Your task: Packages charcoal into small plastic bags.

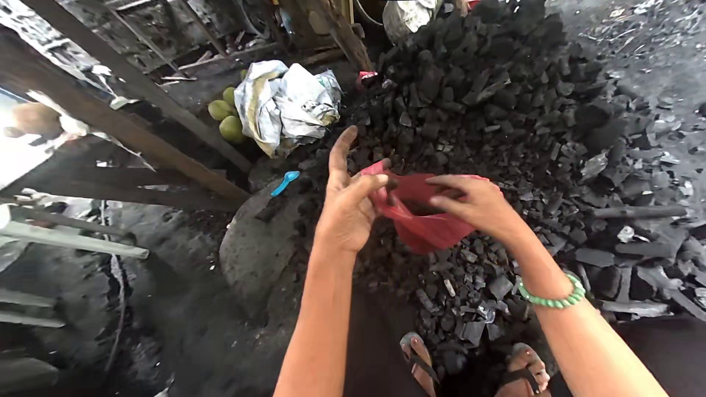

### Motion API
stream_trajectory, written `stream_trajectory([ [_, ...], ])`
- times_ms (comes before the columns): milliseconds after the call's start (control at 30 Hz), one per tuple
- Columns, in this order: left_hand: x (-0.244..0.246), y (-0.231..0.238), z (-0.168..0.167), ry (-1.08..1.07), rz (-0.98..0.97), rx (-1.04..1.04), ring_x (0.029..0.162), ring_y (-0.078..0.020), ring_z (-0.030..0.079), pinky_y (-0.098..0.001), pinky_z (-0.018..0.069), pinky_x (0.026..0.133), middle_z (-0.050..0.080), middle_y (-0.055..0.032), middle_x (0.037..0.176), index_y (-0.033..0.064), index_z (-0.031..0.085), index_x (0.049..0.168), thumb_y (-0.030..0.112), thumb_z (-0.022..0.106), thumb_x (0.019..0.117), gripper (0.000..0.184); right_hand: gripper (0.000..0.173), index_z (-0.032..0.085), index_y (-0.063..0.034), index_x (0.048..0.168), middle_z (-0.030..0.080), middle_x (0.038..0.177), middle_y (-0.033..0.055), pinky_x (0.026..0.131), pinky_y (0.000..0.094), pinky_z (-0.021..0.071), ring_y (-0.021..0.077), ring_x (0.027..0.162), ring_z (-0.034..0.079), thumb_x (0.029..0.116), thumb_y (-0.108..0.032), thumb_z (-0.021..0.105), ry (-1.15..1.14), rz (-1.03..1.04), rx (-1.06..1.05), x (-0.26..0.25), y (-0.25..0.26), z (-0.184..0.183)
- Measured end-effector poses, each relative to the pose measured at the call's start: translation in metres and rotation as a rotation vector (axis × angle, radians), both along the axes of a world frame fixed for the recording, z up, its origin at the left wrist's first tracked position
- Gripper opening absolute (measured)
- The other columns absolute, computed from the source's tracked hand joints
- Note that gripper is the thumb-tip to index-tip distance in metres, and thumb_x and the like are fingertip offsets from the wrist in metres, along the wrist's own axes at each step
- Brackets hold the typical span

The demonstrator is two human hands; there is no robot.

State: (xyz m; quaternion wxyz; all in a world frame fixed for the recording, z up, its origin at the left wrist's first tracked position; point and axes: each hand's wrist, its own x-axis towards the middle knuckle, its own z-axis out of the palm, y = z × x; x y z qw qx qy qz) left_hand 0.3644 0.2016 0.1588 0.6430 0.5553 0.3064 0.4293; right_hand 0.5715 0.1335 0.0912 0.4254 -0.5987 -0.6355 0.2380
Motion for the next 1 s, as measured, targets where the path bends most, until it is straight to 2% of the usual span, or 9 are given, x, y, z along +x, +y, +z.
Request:
stream_trajectory([
  [67,-0.017,0.001,0.000,0.015,-0.009,0.015,0.076,-0.0149,0.071,-0.0299,0.0617,0.064,0.069,-0.0054,0.104,0.0317,0.021,0.157,0.008,0.057,0.0867,0.083,0.025,0.067,-0.0043,0.119,0.075,0.102,0.0049,0.079,0.0355,0.0642,0.0136,0.088,0.074,0.1031,-0.019,0.055,0.389,-0.131,0.085,0.003,-0.010,-0.027],
  [133,-0.032,0.000,-0.007,0.040,-0.022,0.030,0.081,-0.0135,0.072,-0.0280,0.0623,0.066,0.070,-0.0039,0.108,0.0309,0.023,0.157,0.011,0.060,0.0855,0.083,0.024,0.067,0.0026,0.110,0.072,0.094,0.0148,0.077,0.0483,0.0608,0.0254,0.083,0.071,0.1015,-0.019,0.061,0.344,-0.303,-0.157,0.013,-0.022,-0.090],
  [233,-0.047,0.001,-0.017,0.108,0.010,0.031,0.086,-0.0109,0.073,-0.0259,0.0625,0.069,0.071,-0.0009,0.112,0.0295,0.027,0.154,0.011,0.062,0.0838,0.081,0.068,0.061,0.0062,0.132,0.061,0.128,0.0349,0.098,0.0719,0.0459,0.0532,0.118,0.060,0.0890,-0.043,0.079,-0.040,-0.239,-0.841,0.007,-0.046,-0.186],
  [300,-0.053,0.001,-0.026,0.148,0.048,0.000,0.082,-0.0087,0.072,-0.0238,0.0613,0.069,0.071,-0.0004,0.110,0.0279,0.030,0.154,0.008,0.058,0.0858,0.077,0.102,0.038,-0.0021,0.156,0.031,0.159,0.0333,0.106,0.0739,0.0375,0.0561,0.141,0.037,0.0793,-0.050,0.086,-0.183,-0.239,-1.025,-0.017,-0.058,-0.221],
  [333,-0.057,0.002,-0.031,0.171,0.056,-0.021,0.082,-0.0086,0.071,-0.0236,0.0605,0.068,0.070,-0.0015,0.112,0.0278,0.030,0.155,0.008,0.057,0.0883,0.075,0.110,0.031,-0.0061,0.160,0.019,0.165,0.0310,0.110,0.0739,0.0322,0.0548,0.148,0.025,0.0764,-0.050,0.088,-0.221,-0.273,-1.030,-0.027,-0.059,-0.230],
  [433,-0.068,0.006,-0.040,0.238,0.145,-0.059,0.080,-0.0078,0.069,-0.0227,0.0596,0.065,0.068,-0.0009,0.111,0.0263,0.033,0.154,0.012,0.058,0.0905,0.070,0.114,0.030,-0.0111,0.162,0.010,0.167,0.0312,0.116,0.0742,0.0220,0.0564,0.152,0.013,0.0722,-0.048,0.090,-0.241,-0.390,-0.943,-0.045,-0.058,-0.248],
  [667,-0.079,0.009,-0.038,0.023,0.292,-0.071,0.078,-0.0121,0.071,-0.0267,0.0610,0.063,0.070,-0.0022,0.107,0.0233,0.047,0.141,0.025,0.062,0.0890,0.054,0.106,0.042,-0.0157,0.157,0.006,0.170,0.0264,0.106,0.0807,0.0290,0.0580,0.147,0.027,0.0683,-0.041,0.094,-0.079,-0.664,-0.770,-0.049,-0.040,-0.264],
  [800,-0.070,0.008,-0.037,-0.096,0.275,-0.085,0.078,-0.0136,0.072,-0.0278,0.0608,0.062,0.072,-0.0035,0.105,0.0227,0.050,0.138,0.027,0.058,0.0903,0.049,0.105,0.037,-0.0288,0.160,0.005,0.170,0.0248,0.104,0.0780,0.0334,0.0585,0.143,0.033,0.0715,-0.047,0.091,-0.156,-0.525,-0.848,-0.052,-0.044,-0.261],
  [1000,-0.047,0.007,-0.036,-0.212,0.196,-0.086,0.081,-0.0148,0.071,-0.0288,0.0609,0.064,0.070,-0.0060,0.110,0.0196,0.051,0.137,0.026,0.054,0.0940,0.044,0.087,0.050,-0.0283,0.153,0.012,0.170,0.0212,0.099,0.0728,0.0421,0.0537,0.143,0.034,0.0763,-0.048,0.087,-0.272,-0.250,-0.914,-0.037,-0.059,-0.259],
])
